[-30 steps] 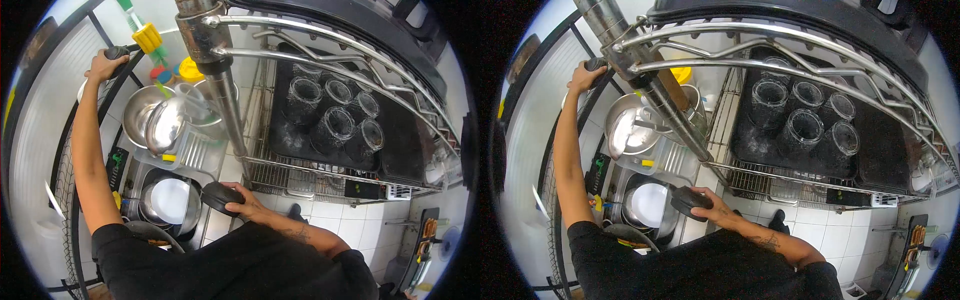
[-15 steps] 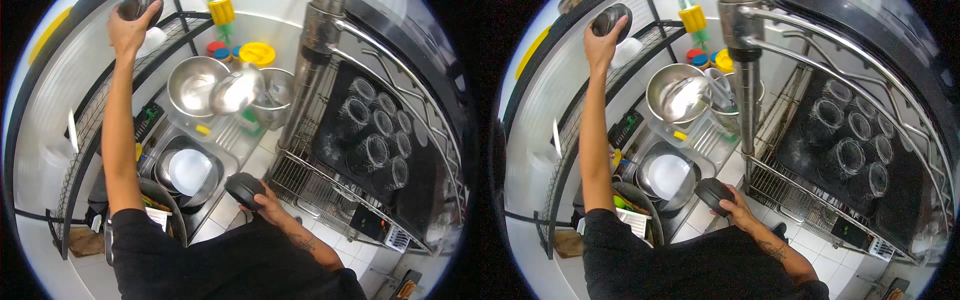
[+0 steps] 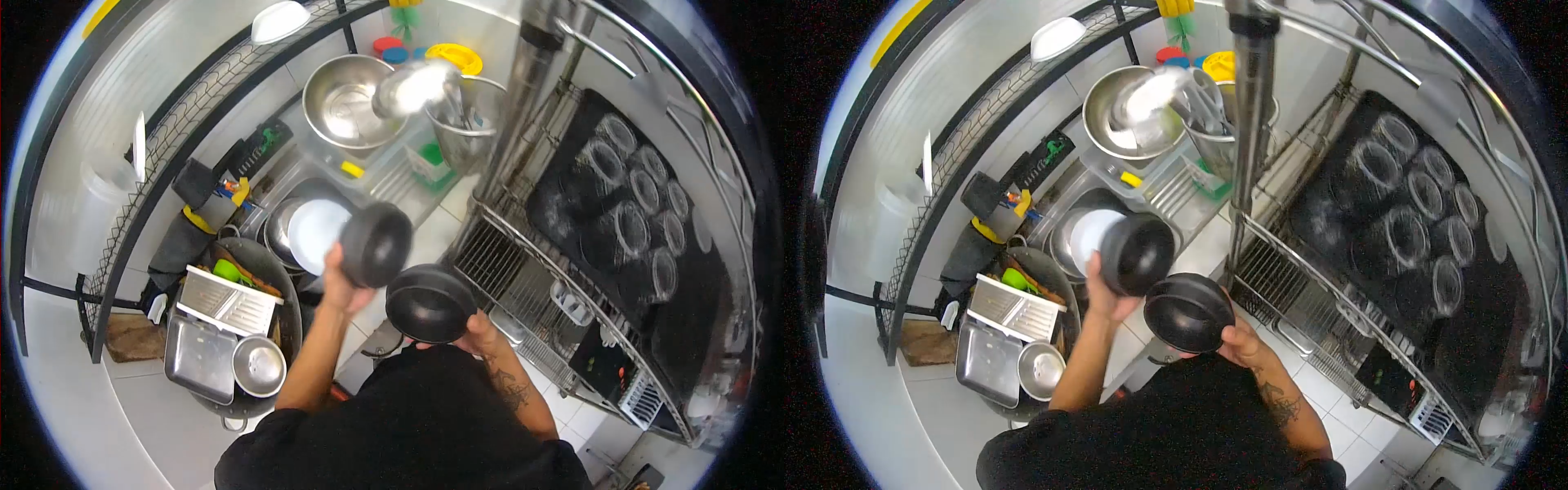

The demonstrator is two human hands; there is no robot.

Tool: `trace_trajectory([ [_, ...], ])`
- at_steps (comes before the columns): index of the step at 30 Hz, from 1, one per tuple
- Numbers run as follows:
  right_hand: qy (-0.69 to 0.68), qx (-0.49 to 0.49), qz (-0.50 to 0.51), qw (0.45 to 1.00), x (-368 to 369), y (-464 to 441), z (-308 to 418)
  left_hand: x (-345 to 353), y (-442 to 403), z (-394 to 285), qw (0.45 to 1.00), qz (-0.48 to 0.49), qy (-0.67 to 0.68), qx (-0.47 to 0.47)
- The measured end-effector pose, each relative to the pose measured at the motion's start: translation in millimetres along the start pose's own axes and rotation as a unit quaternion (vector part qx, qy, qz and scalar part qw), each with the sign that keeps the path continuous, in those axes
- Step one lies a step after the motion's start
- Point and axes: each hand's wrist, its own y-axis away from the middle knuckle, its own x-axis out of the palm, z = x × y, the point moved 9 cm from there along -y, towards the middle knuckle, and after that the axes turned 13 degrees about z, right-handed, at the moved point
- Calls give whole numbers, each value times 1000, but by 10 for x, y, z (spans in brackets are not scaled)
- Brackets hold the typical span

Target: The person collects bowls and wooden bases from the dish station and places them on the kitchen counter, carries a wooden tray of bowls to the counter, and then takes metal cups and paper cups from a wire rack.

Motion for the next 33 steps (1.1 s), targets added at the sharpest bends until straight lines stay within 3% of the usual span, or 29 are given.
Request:
trace_trajectory([
  [1, -36, 9, 31, 999, 108, 45, -19, 39, 159, 289, 999, -14, 36, -19],
  [5, -51, -27, 15, 998, 315, 625, -54, 364, 587, 871, 997, 23, 38, -68],
  [8, -34, -68, -11, 997, 189, 1381, -310, 687, 817, 1279, 991, -6, 19, -133],
  [9, 25, -50, -85, 995, 126, 1638, -387, 882, 854, 1463, 979, 117, 44, -161],
  [10, 71, -31, -166, 983, 70, 1930, -460, 853, 964, 1695, 979, 81, 11, -189],
  [11, 80, -82, -217, 969, 64, 2233, -449, 852, 1069, 1988, 964, 130, 35, -230],
  [12, 47, -87, -226, 969, 92, 2491, -529, 870, 1188, 2212, 953, 115, 19, -279],
  [14, 22, -140, -263, 954, 344, 3193, -479, 1399, 1307, 2652, 953, 119, 7, -278],
  [15, 45, -170, -313, 933, 604, 3530, -370, 1728, 1376, 2904, 929, 220, 27, -297],
  [17, 84, -187, -378, 903, 832, 4179, -498, 2385, 1650, 3381, 878, 334, 55, -340],
  [19, 79, -214, -420, 879, 862, 4856, -738, 2485, 1860, 3951, 906, 61, -91, -409],
  [20, 78, -213, -441, 868, 886, 5152, -864, 2709, 1999, 4326, 862, 194, -43, -467],
  [22, 103, -250, -506, 819, 907, 5735, -1063, 2911, 2319, 4909, 769, 297, -50, -564],
  [28, 161, -385, -654, 631, 1622, 7419, -1244, 4188, 3248, 6238, 679, 342, -124, -638],
  [32, 157, -450, -697, 536, 2136, 8308, -1302, 4699, 3794, 7178, 525, 373, -127, -754],
  [33, 152, -456, -705, 521, 2184, 8553, -1362, 4855, 3901, 7445, 510, 380, -129, -761],
])
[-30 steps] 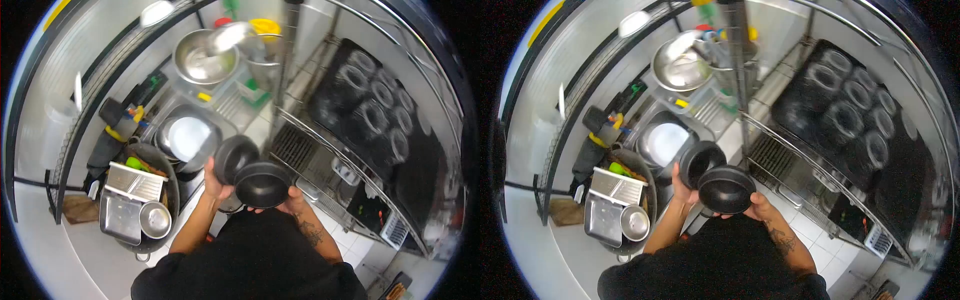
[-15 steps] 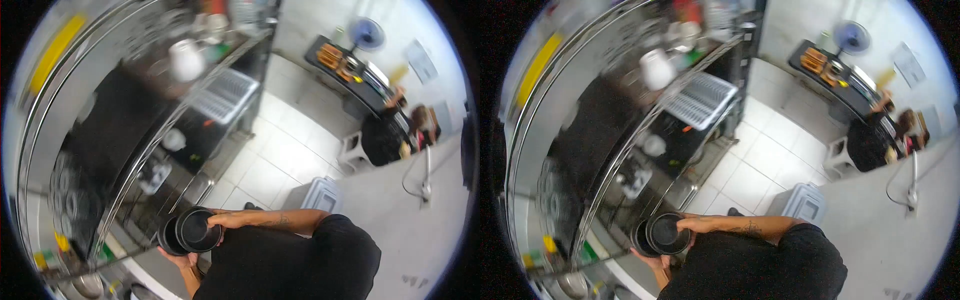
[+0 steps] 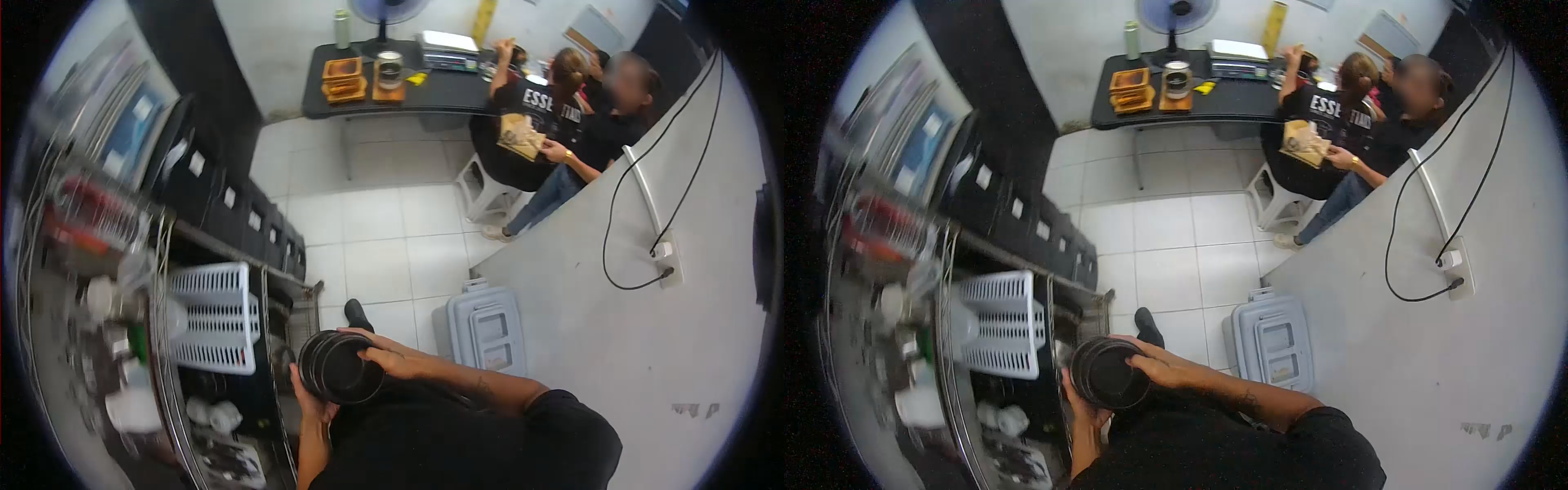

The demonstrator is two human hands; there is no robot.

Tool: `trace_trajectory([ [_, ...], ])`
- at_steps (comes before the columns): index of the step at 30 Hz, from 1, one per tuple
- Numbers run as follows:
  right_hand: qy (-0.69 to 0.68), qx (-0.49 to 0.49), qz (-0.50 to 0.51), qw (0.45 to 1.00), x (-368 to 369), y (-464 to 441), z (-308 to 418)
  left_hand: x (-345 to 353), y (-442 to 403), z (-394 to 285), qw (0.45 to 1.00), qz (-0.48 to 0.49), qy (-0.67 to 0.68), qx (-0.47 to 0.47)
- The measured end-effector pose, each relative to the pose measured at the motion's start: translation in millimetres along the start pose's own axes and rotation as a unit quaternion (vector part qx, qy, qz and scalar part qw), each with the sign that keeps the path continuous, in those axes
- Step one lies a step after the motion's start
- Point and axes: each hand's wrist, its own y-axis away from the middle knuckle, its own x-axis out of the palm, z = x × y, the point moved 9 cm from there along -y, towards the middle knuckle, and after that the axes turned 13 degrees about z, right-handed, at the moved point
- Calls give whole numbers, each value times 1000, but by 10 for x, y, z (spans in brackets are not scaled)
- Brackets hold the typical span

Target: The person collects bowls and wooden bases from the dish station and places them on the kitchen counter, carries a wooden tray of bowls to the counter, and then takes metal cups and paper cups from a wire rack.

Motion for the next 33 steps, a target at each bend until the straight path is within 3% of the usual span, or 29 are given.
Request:
trace_trajectory([
  [3, 106, -14, -109, 988, -703, -32, 299, 528, -971, -259, 990, 107, -54, -74],
  [5, -19, -80, -169, 982, -1065, -54, 604, 1168, -1512, -398, 973, 175, -115, -94],
  [6, -18, -75, -158, 984, -1188, -136, 682, 1211, -1826, -324, 964, 199, -101, -144],
  [9, -156, -225, -254, 928, -1827, -50, 1023, 1751, -2534, -291, 945, 186, -67, -262],
  [11, -231, -239, -320, 887, -2198, 15, 1091, 2022, -2959, -280, 937, 184, -51, -293],
  [12, -235, -240, -316, 888, -2324, -43, 1153, 2044, -3171, -258, 918, 164, -124, -340],
  [14, -272, -239, -431, 826, -2740, 34, 1128, 2185, -3576, -307, 875, 132, -236, -401],
  [15, -274, -240, -427, 828, -2992, -34, 1181, 2285, -3849, -338, 877, 129, -238, -397],
  [16, -312, -164, -459, 815, -3148, -49, 1022, 2255, -4068, -416, 870, 99, -321, -362],
  [17, -326, -170, -460, 808, -3388, -113, 938, 2237, -4268, -482, 856, 73, -399, -322],
  [18, -340, -177, -461, 800, -3627, -176, 856, 2228, -4569, -509, 852, 107, -444, -256],
  [22, -330, -185, -397, 836, -4289, -697, 1300, 2533, -5038, -872, 875, 130, -364, -292],
  [24, -139, -217, -436, 862, -4675, -882, 1735, 2739, -5299, -1135, 883, 144, -363, -260],
  [25, -139, -215, -432, 865, -4771, -1019, 1943, 2874, -5435, -1284, 887, 159, -365, -233],
  [28, -10, -172, -452, 875, -5135, -1491, 2610, 3162, -5974, -1760, 895, 155, -363, -207],
  [33, 6, -91, -494, 864, -6352, -2458, 2999, 3330, -7292, -2610, 914, 100, -348, -181],
])
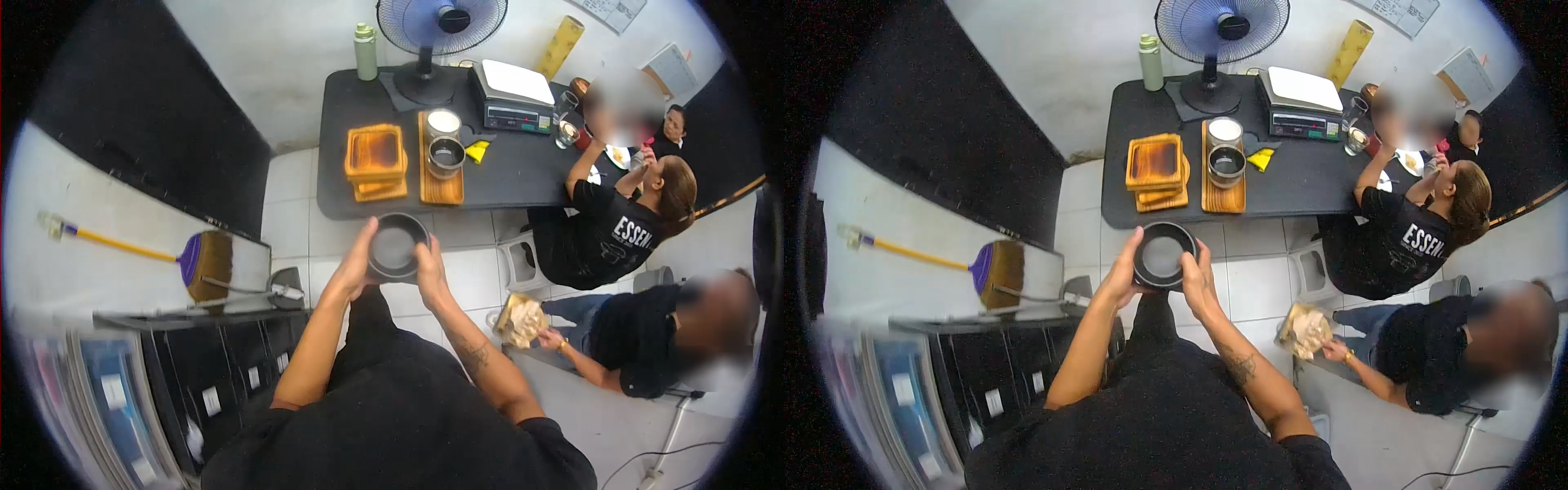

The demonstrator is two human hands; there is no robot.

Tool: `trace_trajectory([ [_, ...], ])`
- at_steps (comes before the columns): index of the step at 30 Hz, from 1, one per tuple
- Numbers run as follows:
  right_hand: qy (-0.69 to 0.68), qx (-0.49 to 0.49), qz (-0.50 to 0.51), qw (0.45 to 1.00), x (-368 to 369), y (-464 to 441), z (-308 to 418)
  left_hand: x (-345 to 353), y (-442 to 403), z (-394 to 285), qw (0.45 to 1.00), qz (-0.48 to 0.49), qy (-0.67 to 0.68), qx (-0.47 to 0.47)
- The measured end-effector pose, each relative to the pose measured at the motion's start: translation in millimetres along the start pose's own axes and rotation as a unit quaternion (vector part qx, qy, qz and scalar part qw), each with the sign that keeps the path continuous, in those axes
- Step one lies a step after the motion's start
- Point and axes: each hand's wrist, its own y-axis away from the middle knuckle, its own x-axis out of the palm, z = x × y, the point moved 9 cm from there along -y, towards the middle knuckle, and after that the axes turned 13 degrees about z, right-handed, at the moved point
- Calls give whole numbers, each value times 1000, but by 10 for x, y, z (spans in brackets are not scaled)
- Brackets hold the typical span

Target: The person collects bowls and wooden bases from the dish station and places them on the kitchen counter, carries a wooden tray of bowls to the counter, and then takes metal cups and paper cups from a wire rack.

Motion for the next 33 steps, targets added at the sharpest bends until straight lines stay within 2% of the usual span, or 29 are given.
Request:
trace_trajectory([
  [2, 39, -9, -10, 999, 118, -693, 176, -277, -473, -476, 999, 30, -4, 22],
  [4, 102, -18, -42, 994, 143, -1373, 311, -664, -891, -986, 994, -8, -42, 100],
  [5, 114, 1, -46, 992, 195, -1613, 404, -848, -1096, -1076, 999, -7, -13, 34],
  [6, 127, 9, -50, 991, 245, -1871, 572, -964, -1242, -1230, 1000, 1, 2, 11],
  [9, 190, 35, -65, 979, 178, -2658, 507, -1635, -2127, -1411, 994, 9, -58, 87],
  [10, 208, 48, -72, 974, 166, -2820, 495, -1707, -2229, -1466, 995, 0, -71, 74],
  [12, 295, 53, -97, 949, 98, -3071, 519, -1805, -2426, -1530, 995, -4, -79, 57],
  [14, 294, 91, -90, 947, 70, -3195, 484, -1827, -2468, -1530, 992, -41, -116, -4],
  [15, 299, 87, -89, 946, 98, -3171, 606, -1848, -2463, -1660, 977, -92, -192, 19],
  [16, 303, 83, -87, 945, 123, -3181, 704, -1801, -2422, -1795, 978, -92, -188, 15],
  [17, 320, 119, -56, 938, 7, -3291, 427, -1717, -2348, -1975, 968, -79, -240, 3],
  [18, 318, 128, -55, 938, 1, -3244, 458, -1664, -2302, -2039, 954, -64, -292, -10],
  [19, 335, 115, -48, 934, 56, -3169, 662, -1767, -2425, -1910, 952, -82, -290, 60],
  [20, 353, 97, -43, 929, 76, -3159, 830, -1784, -2429, -1904, 952, -82, -290, 59],
  [21, 335, 155, -7, 929, 42, -3173, 750, -1781, -2448, -1854, 965, -62, -251, 49],
  [22, 335, 157, -7, 929, 7, -3177, 737, -1739, -2434, -1831, 976, -42, -212, 36],
  [24, 212, 146, -19, 966, -112, -3193, 592, -1701, -2375, -1912, 969, -57, -233, 49],
  [26, 177, 138, 18, 974, -228, -3287, 284, -1660, -2273, -2099, 953, -89, -278, 80],
  [27, 73, 138, 12, 988, -227, -3295, 192, -1972, -2504, -1734, 957, -89, -260, 95],
  [28, -32, 135, 7, 990, -239, -3321, 98, -2007, -2504, -1746, 956, -90, -262, 94],
  [30, -48, 151, 26, 987, -294, -3401, -137, -2247, -2443, -1522, 984, -176, -24, 16],
  [32, -153, 163, 23, 974, -213, -3503, -187, -2506, -2485, -1374, 968, -247, 35, 1],
  [33, -167, 200, -3, 965, -215, -3505, -158, -2602, -2557, -1312, 968, -249, 38, -14],
])
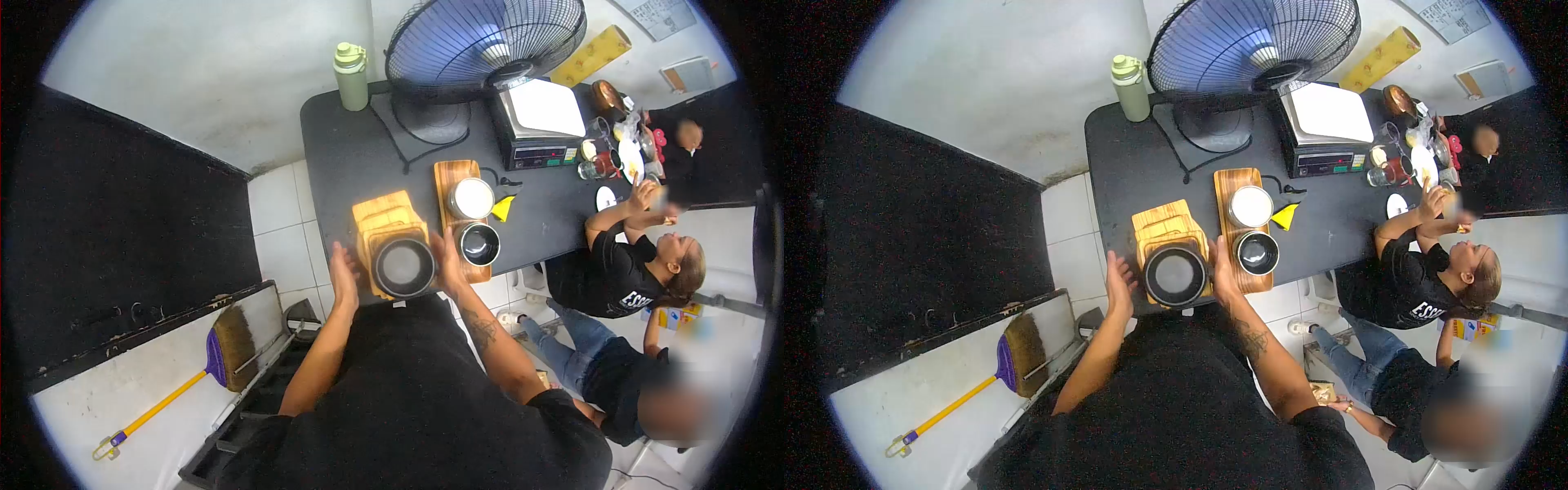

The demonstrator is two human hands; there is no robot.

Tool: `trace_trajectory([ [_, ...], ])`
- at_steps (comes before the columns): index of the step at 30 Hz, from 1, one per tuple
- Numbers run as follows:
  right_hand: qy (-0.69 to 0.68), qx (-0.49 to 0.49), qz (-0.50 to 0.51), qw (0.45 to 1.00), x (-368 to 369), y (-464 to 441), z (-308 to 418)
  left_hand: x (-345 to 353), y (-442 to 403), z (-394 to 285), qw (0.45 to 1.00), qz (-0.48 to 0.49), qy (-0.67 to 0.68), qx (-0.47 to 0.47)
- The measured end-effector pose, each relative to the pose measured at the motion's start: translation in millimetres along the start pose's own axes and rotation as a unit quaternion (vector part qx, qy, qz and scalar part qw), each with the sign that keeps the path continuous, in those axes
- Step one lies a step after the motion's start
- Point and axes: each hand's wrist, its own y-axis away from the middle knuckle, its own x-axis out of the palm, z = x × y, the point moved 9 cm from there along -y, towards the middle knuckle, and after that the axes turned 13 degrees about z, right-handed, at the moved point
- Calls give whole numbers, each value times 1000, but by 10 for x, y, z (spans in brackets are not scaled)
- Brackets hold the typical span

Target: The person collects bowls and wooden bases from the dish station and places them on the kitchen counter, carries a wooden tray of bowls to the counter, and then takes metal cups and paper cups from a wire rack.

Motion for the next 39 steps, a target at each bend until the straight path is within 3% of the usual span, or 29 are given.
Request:
trace_trajectory([
  [3, -57, -6, 47, 997, -255, -548, -303, -4, -178, 174, 999, -7, 8, -53],
  [7, 28, 29, 20, 999, -46, -506, 16, 76, -694, 507, 987, 153, 36, -17],
  [11, -20, 80, 7, 997, 112, -457, 106, 363, -643, 428, 969, 224, 100, -32],
  [17, 25, 96, 32, 995, -1, -499, -36, 550, -457, 334, 968, 226, 86, -62],
  [19, 52, 111, 26, 992, -261, -734, -432, 569, -405, 314, 968, 223, 84, -79],
  [20, 48, 67, -3, 997, -224, -667, -340, 535, -410, 308, 970, 214, 77, -92],
  [22, 88, 105, -7, 990, -163, -456, -403, 467, -422, 292, 971, 202, 62, -115],
  [25, 114, 80, -112, 984, -325, -535, -946, 369, -504, 314, 965, 223, 20, -134],
  [28, 68, 76, -149, 984, -10, -91, -867, 211, -619, 376, 953, 261, -38, -149],
  [29, 45, 78, -161, 983, 68, 8, -956, 146, -662, 407, 947, 275, -60, -153],
  [30, -62, 22, -141, 988, 73, -87, -1215, 81, -706, 422, 941, 287, -85, -156],
  [32, -86, 24, -220, 971, 138, -19, -1549, 12, -755, 432, 927, 315, -126, -158],
  [35, -132, -8, -247, 960, 261, 81, -1766, 161, -573, 256, 920, 340, -111, -163],
  [37, -354, -46, -204, 911, 583, 176, -1911, -53, -730, 416, 910, 321, -178, -191],
  [39, -302, -55, -239, 921, 385, 46, -2333, -60, -683, 421, 904, 328, -197, -192],
])
